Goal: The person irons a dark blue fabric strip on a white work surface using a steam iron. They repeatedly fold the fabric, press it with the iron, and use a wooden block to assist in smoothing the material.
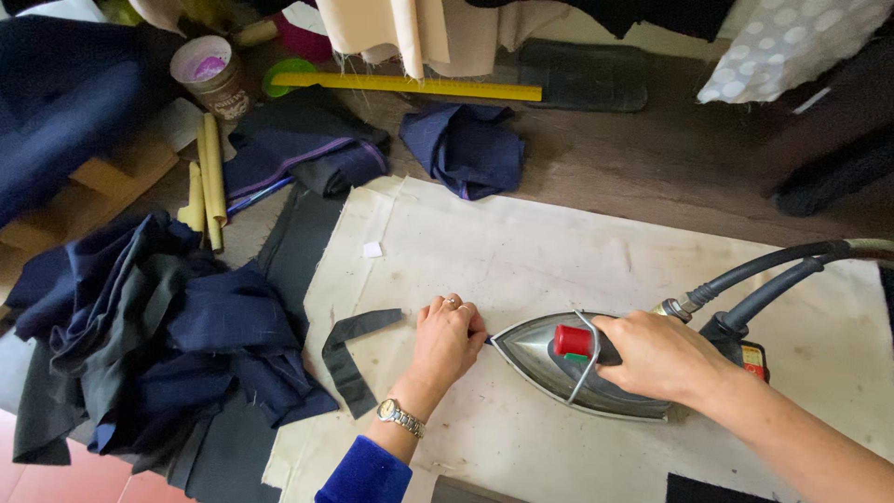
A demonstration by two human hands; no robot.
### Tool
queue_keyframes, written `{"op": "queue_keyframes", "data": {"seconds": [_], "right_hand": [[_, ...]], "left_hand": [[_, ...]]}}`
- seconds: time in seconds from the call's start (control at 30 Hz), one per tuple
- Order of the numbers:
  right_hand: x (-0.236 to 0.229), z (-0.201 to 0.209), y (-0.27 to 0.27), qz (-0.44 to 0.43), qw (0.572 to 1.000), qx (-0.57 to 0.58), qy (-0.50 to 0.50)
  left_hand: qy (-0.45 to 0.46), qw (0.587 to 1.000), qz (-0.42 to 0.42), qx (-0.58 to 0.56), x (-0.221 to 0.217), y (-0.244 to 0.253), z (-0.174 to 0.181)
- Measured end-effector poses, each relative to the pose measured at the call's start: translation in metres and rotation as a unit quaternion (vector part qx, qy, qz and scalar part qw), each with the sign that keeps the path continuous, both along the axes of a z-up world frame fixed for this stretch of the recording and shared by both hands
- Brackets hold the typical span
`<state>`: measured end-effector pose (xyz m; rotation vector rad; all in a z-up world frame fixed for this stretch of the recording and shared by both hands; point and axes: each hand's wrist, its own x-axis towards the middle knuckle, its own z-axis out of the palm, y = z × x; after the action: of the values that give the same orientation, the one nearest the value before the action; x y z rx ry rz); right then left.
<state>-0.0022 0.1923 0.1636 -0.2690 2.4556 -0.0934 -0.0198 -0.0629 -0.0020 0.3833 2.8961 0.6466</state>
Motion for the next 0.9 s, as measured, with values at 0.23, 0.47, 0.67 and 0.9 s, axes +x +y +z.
{"op": "queue_keyframes", "data": {"seconds": [0.23,0.47,0.67,0.9], "right_hand": [[-0.001,0.008,-0.006,-0.002,1.0,0.009,-0.014],[-0.001,0.008,-0.004,-0.003,1.0,0.01,-0.017],[0.005,-0.017,0.012,-0.001,0.997,0.074,0.007],[0.013,-0.029,0.036,-0.016,0.994,0.107,0.017]], "left_hand": [[-0.007,1.0,0.007,-0.008,-0.002,-0.009,0.0],[0.002,0.999,-0.015,-0.047,-0.01,-0.014,-0.018],[0.017,0.993,-0.081,-0.083,-0.019,-0.021,-0.026],[0.004,0.987,-0.129,-0.09,-0.025,-0.025,-0.016]]}}
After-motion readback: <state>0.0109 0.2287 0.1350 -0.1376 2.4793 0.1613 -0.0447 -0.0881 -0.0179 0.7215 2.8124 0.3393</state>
